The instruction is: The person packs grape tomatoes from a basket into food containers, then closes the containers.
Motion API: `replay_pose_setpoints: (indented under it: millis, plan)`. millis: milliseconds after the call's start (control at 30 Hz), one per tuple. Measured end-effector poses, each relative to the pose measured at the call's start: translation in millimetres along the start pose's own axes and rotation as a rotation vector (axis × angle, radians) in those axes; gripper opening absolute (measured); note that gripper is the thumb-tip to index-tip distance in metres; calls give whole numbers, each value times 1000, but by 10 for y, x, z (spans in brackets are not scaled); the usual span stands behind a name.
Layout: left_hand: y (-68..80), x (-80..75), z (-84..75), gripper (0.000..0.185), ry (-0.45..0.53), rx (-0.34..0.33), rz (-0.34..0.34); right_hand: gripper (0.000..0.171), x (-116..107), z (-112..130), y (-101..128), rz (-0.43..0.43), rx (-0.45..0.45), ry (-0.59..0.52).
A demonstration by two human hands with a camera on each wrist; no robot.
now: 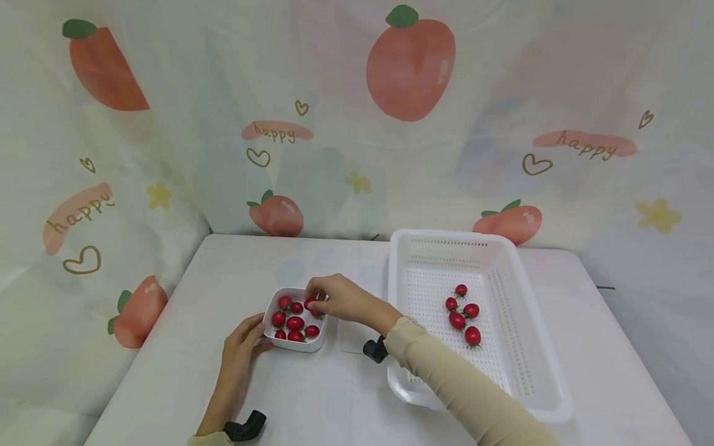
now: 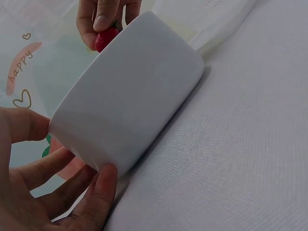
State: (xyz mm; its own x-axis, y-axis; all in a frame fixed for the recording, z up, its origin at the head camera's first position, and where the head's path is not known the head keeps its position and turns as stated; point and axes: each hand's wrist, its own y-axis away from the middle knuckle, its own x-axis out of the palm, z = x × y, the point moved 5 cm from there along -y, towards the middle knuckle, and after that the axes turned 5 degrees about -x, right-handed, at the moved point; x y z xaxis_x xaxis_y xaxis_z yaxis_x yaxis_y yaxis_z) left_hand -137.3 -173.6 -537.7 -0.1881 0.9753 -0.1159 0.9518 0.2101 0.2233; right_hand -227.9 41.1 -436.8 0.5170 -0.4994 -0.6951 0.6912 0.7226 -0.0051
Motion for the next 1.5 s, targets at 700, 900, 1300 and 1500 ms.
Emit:
replay_pose_setpoints:
  millis: [700, 900, 1300, 1500]
  plan:
    - [8, -3, -23, 40, 13, 15, 8, 6, 284, 49, -120, 116, -44, 208]
    - [2, -2, -10, 39, 4, 10, -9, 7, 319, 36, -136, 103, -43, 277]
    - [-19, -8, 40, 36, 16, 6, 1, 11, 380, 47, -144, 102, -96, 454]
    - [-15, -6, 31, 36, 16, 6, 1, 12, 359, 47, -133, 103, -78, 382]
